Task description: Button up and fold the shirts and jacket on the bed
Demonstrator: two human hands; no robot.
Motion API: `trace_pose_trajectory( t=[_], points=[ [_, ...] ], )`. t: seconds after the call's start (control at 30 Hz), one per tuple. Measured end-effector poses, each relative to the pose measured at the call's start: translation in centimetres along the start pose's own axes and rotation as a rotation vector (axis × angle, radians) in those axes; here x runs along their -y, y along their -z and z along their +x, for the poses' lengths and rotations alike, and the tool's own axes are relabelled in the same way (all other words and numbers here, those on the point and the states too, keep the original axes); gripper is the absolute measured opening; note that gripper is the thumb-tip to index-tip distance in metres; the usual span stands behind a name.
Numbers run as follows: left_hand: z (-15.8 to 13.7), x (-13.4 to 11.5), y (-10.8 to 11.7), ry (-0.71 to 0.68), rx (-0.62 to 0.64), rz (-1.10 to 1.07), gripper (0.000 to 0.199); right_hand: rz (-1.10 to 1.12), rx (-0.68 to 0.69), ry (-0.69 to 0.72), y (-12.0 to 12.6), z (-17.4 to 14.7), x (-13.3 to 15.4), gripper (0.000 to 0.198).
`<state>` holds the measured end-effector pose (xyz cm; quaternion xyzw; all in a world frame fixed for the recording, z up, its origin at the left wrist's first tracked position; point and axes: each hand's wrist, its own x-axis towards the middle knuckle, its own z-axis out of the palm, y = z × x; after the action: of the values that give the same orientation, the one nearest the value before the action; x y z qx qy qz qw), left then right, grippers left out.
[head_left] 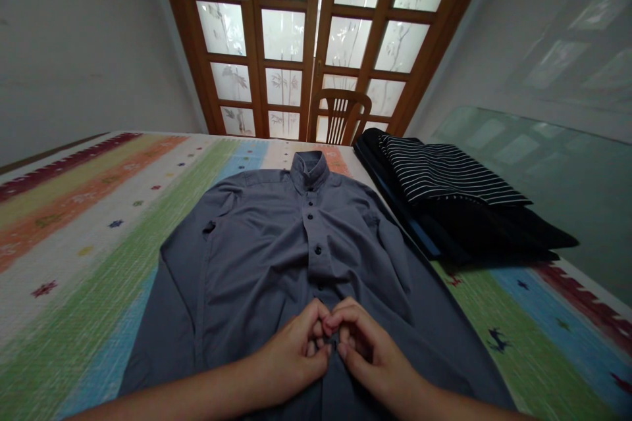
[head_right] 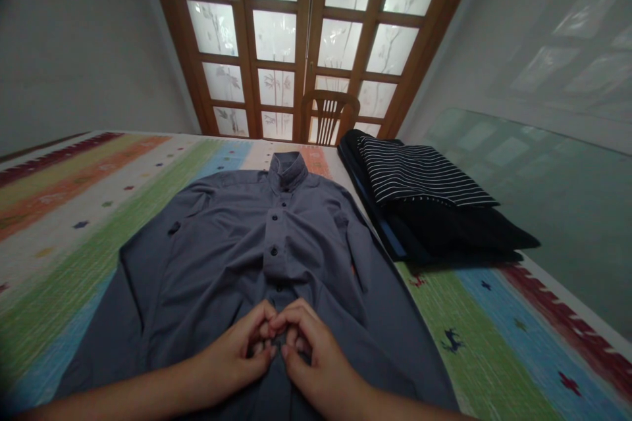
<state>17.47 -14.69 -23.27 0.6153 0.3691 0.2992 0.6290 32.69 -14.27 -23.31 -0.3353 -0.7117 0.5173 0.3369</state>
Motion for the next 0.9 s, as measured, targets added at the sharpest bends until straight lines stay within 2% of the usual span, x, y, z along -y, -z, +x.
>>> trace_pose_trajectory(
  t=[0.17, 0.4, 0.67, 0.9],
  points=[
    [0.01, 0.01, -0.07, -0.026, -0.013, -0.017, 0.016, 0.090, -0.002, -0.075, 0.02, 0.22, 0.14, 0.014],
    [-0.20, 0.73, 0.10, -0.015, 0.013, 0.087, 0.018, 0.265, 0.027, -0.158, -0.19, 0.47, 0.04, 0.016],
    [-0.11, 0.16, 0.03, -0.007, 0.016, 0.159, 0.017, 0.374, 0.081, -0.225, 0.25, 0.80, 0.30, 0.016],
    [-0.18, 0.76, 0.04, -0.014, 0.014, 0.192, 0.016, 0.362, 0.070, -0.232, 0.16, 0.88, 0.04, 0.021]
  ],
)
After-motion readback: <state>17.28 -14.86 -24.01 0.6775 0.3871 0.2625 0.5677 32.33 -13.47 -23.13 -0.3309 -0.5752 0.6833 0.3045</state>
